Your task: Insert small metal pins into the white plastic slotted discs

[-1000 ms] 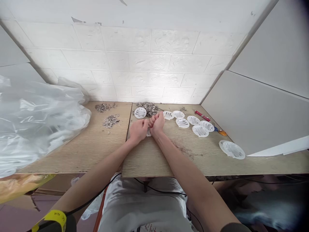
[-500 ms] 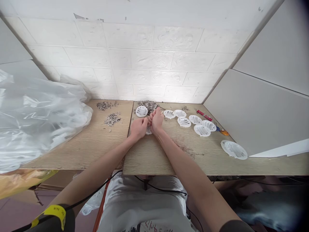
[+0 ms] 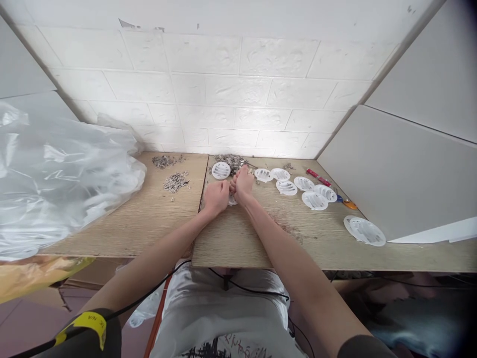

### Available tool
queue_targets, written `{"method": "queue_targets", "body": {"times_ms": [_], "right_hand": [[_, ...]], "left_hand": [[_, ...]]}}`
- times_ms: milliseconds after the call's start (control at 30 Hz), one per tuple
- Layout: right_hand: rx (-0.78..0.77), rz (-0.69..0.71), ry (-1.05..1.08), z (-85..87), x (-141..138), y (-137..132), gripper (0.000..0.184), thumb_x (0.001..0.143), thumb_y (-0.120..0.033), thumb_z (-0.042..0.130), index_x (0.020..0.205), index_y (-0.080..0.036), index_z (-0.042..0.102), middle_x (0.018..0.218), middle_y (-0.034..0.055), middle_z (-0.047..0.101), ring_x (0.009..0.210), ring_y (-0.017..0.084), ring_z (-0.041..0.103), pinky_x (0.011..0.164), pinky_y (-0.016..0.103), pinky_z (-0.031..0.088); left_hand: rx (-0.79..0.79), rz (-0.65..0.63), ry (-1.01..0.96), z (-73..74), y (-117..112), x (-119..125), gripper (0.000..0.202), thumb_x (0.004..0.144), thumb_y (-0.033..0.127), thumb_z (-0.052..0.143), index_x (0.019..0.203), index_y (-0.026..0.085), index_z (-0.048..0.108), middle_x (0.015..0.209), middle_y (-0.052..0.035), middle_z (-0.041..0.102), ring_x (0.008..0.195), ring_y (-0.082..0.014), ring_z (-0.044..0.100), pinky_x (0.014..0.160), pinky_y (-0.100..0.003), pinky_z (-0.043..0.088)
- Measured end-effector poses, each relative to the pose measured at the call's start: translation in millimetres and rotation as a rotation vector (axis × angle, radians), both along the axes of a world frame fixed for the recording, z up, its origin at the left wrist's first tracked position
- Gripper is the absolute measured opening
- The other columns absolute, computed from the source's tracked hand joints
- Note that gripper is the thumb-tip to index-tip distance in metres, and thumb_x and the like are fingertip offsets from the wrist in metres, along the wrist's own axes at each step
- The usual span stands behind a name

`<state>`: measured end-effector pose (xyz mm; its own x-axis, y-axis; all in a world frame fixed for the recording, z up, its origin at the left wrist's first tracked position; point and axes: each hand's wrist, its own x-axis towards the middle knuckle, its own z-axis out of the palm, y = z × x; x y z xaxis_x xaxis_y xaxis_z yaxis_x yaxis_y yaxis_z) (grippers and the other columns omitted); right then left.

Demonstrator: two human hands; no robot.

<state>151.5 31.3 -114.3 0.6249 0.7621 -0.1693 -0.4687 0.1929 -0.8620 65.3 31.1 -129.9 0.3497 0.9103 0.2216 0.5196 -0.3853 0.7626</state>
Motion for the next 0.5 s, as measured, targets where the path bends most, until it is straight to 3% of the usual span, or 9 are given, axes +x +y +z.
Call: {"method": "queue_targets", "body": {"times_ms": [133, 333, 500], "right_hand": [[0.054, -0.011, -0.065, -2.5, -1.3, -4.2, 0.044, 0.097, -0.04, 0.038, 0.057, -0.024, 0.026, 0.045, -0.007, 0.024, 0.036, 0.008, 0.018, 0.035, 0.024, 0.014], [0.16, -0.036, 0.12, -3.6, 1.5, -8.0, 0.043, 0.098, -0.036, 0.033, 0.06, -0.023, 0.017, 0.041, -0.0096, 0.018, 0.035, 0.006, 0.012, 0.033, 0.02, 0.012], [0.239, 0.006, 0.101, -4.0, 0.8, -7.3, 0.044, 0.097, -0.035, 0.033, 0.058, -0.022, 0.018, 0.04, -0.0094, 0.019, 0.034, 0.005, 0.013, 0.032, 0.019, 0.012]], "left_hand": [[0.026, -0.008, 0.004, -1.1, -0.4, 0.1, 0.048, 0.087, 0.029, 0.03, 0.064, 0.016, 0.069, 0.073, -0.0078, 0.07, 0.07, -0.0186, 0.059, 0.067, -0.028, 0.04], [0.041, -0.029, 0.018, 1.1, -1.2, -0.5, 0.044, 0.088, 0.031, 0.032, 0.064, 0.017, 0.067, 0.074, -0.0068, 0.07, 0.072, -0.0188, 0.059, 0.066, -0.028, 0.039], [0.041, -0.025, 0.024, 3.1, -1.1, -1.3, 0.041, 0.088, 0.03, 0.035, 0.059, 0.017, 0.062, 0.069, -0.0063, 0.067, 0.068, -0.0188, 0.057, 0.063, -0.028, 0.036]]}}
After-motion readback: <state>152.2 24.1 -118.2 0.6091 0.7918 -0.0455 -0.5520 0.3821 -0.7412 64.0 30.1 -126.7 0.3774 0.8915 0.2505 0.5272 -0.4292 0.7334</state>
